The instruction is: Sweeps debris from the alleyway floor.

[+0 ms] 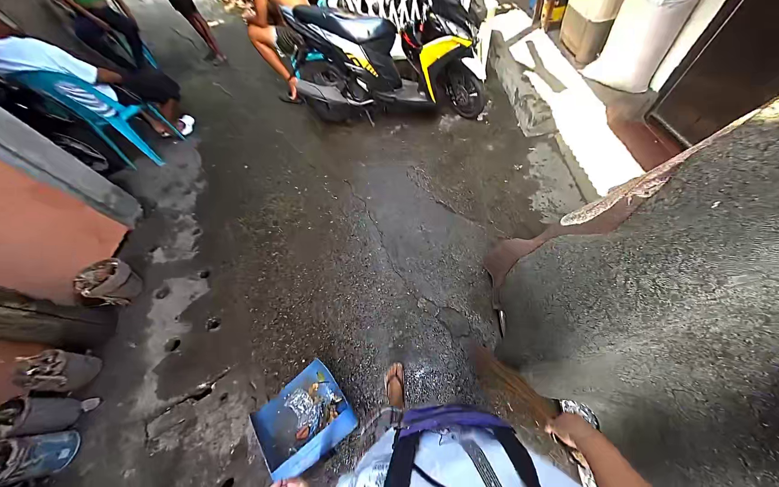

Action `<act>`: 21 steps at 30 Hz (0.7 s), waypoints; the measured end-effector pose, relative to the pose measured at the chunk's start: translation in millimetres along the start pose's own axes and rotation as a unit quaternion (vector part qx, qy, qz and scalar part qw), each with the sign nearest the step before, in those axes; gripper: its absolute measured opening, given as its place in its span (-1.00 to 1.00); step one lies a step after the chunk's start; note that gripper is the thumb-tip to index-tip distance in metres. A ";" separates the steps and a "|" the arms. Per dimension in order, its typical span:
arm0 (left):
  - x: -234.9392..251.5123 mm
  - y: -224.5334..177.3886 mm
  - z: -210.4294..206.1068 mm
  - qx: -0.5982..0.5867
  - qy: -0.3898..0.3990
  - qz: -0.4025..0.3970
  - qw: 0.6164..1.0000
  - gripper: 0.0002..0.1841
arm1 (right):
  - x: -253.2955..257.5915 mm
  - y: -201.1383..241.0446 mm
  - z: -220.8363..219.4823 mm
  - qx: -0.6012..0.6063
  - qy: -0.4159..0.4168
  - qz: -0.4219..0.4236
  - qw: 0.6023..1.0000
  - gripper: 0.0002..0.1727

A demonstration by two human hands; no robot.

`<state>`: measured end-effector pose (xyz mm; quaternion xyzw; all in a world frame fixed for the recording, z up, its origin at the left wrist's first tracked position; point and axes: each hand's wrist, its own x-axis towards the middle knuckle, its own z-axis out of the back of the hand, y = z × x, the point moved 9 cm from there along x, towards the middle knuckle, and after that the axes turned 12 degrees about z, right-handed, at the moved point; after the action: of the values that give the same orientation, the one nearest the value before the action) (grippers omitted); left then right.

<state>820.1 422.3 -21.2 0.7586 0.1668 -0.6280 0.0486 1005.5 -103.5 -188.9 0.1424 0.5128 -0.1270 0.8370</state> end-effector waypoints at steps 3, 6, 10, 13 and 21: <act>163.9 -82.4 -9.5 -0.002 0.164 0.019 0.986 -0.59 | 17.5 43.4 -3.5 0.061 -0.053 -0.015 0.997 -0.29; 220.4 -111.0 -62.3 -0.002 0.167 0.042 0.985 -0.57 | 9.6 86.6 -19.9 0.144 -0.067 -0.022 0.987 -0.27; 199.0 -108.3 -151.4 0.030 0.081 0.028 0.996 -0.63 | 17.9 118.1 -41.9 0.247 -0.061 -0.044 0.966 -0.25; 224.5 -108.8 -212.2 0.075 0.127 0.049 0.988 -0.64 | 28.4 149.4 -34.6 0.276 -0.062 -0.039 0.958 -0.30; 238.1 -50.5 -378.8 0.210 0.134 0.115 0.962 -0.63 | 104.1 235.0 90.4 0.394 -0.123 0.035 0.910 -0.37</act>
<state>1196.0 622.8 -166.8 0.8428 -0.0517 -0.5321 -0.0627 1210.1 74.1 -217.5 0.4616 0.3088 -0.3056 0.7734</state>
